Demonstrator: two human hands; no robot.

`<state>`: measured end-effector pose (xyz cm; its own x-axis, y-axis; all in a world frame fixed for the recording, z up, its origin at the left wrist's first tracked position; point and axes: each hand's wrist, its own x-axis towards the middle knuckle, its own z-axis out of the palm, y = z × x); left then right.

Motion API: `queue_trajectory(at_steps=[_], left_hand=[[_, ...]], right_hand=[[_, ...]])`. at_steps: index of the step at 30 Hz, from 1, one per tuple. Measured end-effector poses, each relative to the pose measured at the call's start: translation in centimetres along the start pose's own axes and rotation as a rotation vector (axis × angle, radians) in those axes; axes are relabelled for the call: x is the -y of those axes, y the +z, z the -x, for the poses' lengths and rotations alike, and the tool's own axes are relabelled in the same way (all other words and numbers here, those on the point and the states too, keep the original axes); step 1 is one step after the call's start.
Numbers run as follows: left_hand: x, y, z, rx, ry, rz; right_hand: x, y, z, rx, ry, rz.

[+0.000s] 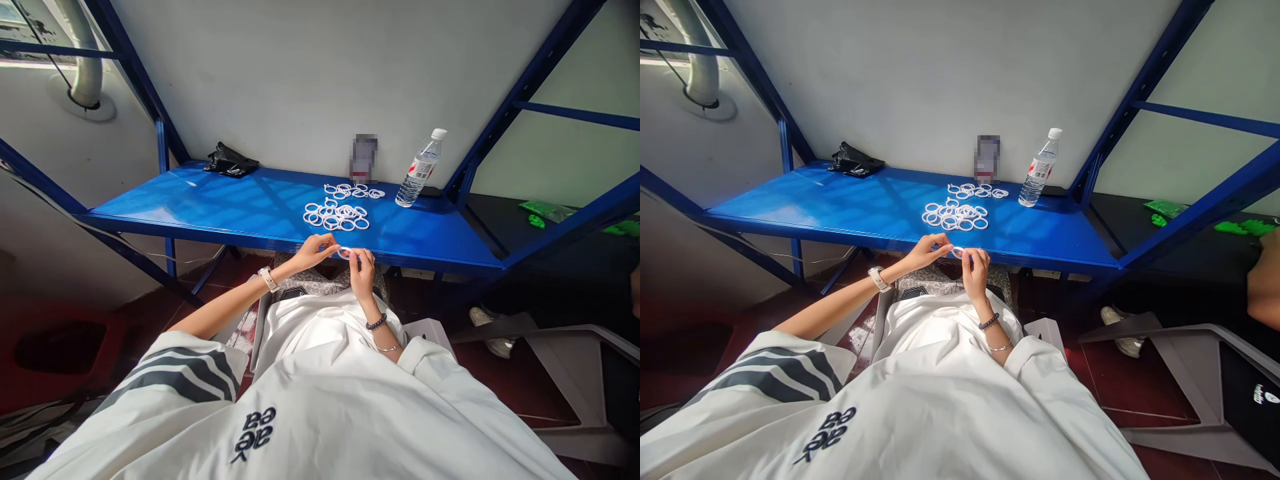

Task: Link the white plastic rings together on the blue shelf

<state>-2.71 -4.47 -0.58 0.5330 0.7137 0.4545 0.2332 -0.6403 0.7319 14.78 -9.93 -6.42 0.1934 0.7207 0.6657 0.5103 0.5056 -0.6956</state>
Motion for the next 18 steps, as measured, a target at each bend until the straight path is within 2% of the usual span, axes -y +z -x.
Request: queue_trajectory(at_steps=[3, 6, 9, 12, 14, 18], left_hand=[[-0.4, 0.1, 0.4, 0.031, -0.010, -0.058], [-0.9, 0.2, 1.4, 0.084, 0.012, -0.110], [-1.3, 0.2, 2.8, 0.160, -0.039, -0.040], [-1.8, 0.2, 3.8, 0.193, -0.134, 0.063], [-2.2, 0.3, 4.1, 0.192, -0.168, 0.139], [-3.8, 0.4, 4.0, 0.180, -0.178, 0.274]], right_hand=[[0.5, 0.0, 0.1, 0.060, 0.170, -0.254], [0.5, 0.1, 0.0, 0.203, 0.359, -0.498], [0.5, 0.1, -0.2, 0.374, 0.502, -0.651], [0.8, -0.1, -0.3, 0.483, 0.590, -0.735], [1.4, -0.4, -0.3, 0.501, 0.614, -0.755], [2.7, -0.9, -0.3, 0.448, 0.642, -0.741]])
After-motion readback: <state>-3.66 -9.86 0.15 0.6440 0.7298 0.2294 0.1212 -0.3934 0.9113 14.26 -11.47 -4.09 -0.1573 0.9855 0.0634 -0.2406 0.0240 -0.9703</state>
